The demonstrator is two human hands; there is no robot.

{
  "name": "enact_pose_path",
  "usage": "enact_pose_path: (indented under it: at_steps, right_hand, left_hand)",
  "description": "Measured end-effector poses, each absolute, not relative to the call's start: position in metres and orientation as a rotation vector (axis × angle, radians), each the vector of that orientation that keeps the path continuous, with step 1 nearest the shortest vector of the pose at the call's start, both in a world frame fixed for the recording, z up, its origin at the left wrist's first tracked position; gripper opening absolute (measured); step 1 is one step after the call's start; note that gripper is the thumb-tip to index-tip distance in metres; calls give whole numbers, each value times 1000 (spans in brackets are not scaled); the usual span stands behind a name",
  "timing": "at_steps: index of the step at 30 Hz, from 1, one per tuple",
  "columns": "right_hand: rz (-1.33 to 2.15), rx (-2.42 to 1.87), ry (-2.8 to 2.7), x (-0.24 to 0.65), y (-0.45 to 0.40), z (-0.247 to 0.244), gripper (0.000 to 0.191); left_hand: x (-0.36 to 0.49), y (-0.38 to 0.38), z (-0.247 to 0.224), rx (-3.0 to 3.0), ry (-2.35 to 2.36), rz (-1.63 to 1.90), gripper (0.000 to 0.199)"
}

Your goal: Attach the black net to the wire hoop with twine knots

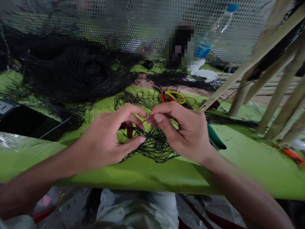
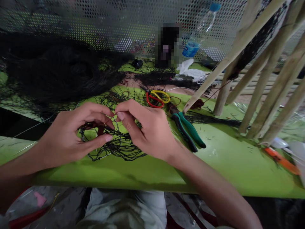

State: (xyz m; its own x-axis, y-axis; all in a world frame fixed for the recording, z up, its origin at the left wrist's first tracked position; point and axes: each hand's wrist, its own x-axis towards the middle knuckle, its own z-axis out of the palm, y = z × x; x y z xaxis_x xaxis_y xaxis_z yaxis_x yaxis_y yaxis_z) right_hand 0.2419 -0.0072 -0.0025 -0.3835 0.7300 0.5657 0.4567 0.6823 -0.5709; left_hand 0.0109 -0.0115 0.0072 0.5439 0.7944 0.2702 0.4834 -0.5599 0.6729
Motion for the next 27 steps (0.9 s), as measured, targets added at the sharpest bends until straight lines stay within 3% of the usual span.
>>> enact_pose_path:
  at_steps: [8, 17, 27]
  right_hand:
    - [918, -843, -1988, 241, -4, -1, 5]
    - [868, -882, -2026, 242, -8, 2, 17]
    - [823, -876, -1963, 243, -6, -2, 16]
  left_hand:
    - [13, -11, 6, 2144, 1114, 809, 32]
    - [12, -11, 7, 2140, 1149, 732, 34]
    - [14, -9, 4, 2170, 1137, 669, 30]
